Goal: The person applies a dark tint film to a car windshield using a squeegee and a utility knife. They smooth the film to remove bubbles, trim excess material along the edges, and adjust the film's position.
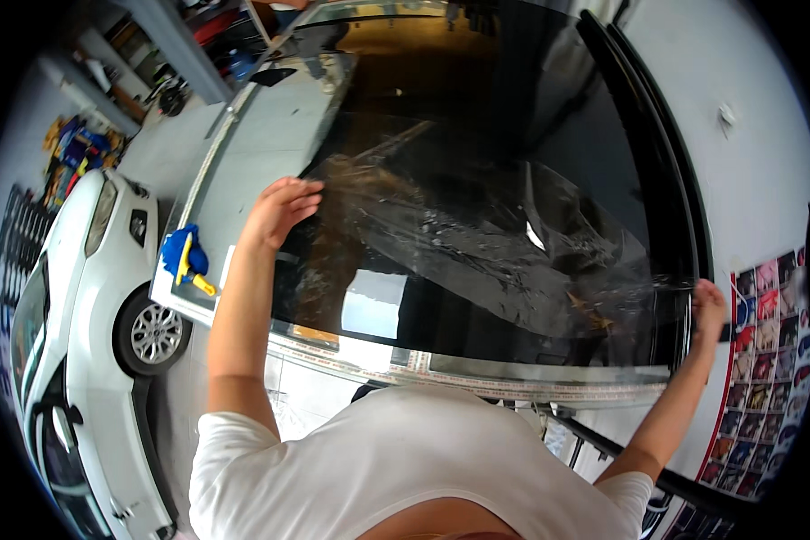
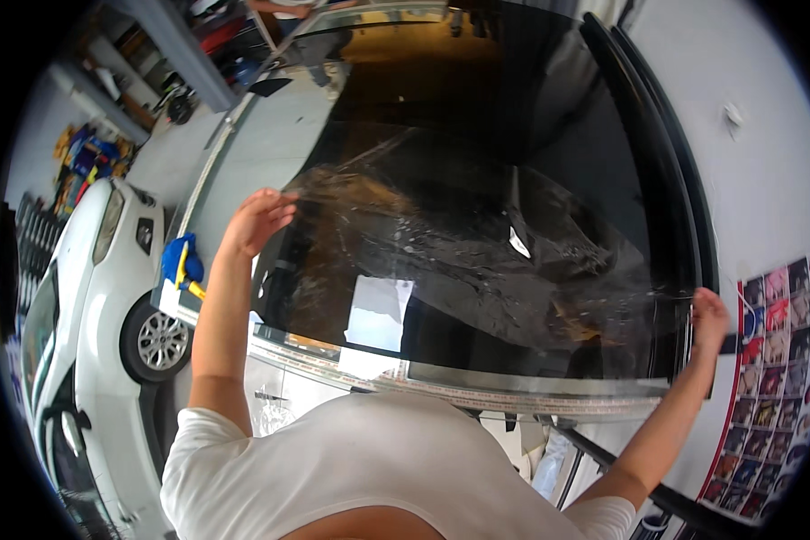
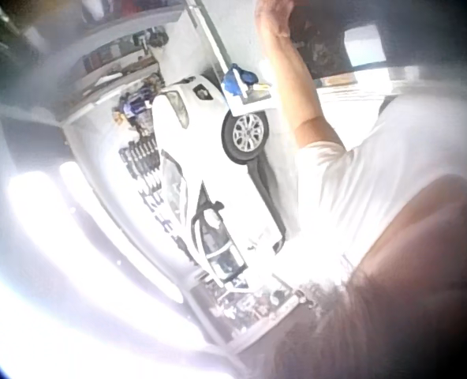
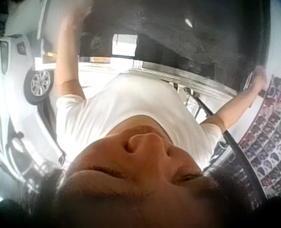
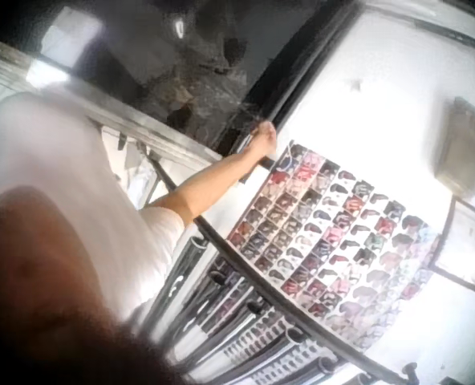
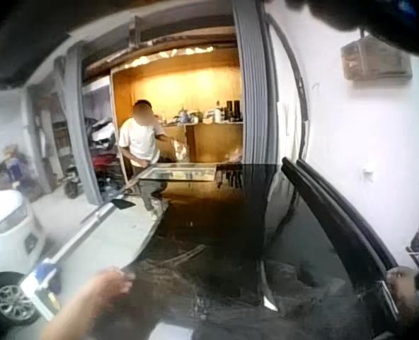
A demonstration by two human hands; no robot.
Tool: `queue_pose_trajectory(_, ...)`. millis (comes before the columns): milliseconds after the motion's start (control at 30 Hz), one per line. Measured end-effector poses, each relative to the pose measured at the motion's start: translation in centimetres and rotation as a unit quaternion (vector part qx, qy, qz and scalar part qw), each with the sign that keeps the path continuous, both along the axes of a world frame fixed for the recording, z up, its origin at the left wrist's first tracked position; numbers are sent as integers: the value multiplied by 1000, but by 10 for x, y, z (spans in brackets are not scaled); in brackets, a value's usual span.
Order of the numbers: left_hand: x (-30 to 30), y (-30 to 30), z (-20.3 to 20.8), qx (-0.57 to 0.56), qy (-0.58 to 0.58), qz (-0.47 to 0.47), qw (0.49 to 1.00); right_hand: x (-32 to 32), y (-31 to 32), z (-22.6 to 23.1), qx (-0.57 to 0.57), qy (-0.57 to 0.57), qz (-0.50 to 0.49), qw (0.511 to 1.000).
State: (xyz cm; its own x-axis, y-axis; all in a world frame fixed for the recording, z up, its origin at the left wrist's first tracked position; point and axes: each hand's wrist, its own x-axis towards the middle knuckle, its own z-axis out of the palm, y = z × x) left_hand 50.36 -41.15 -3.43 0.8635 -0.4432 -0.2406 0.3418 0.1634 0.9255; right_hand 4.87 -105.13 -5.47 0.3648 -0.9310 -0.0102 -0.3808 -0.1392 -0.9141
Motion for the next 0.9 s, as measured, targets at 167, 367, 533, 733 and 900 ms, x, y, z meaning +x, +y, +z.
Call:
queue_pose_trajectory(167,-22,0,25,-14,-58,7,998,-20,-22,36,-68,-112,-9,991)
queue_pose_trajectory(367,-45,20,-45,139,8,31,990,-88,-30,-89,33,-143,-55,988)
queue_pose_trajectory(533,-42,39,-130,276,-86,20,957,-84,-3,-164,102,-105,-124,981)
queue_pose_trajectory(733,-49,29,-124,400,-132,26,906,-91,-15,-191,49,-98,-93,990)
queue_pose_trajectory(900,-50,34,-121,405,-125,7,906,-90,-12,-184,55,-73,-106,990)
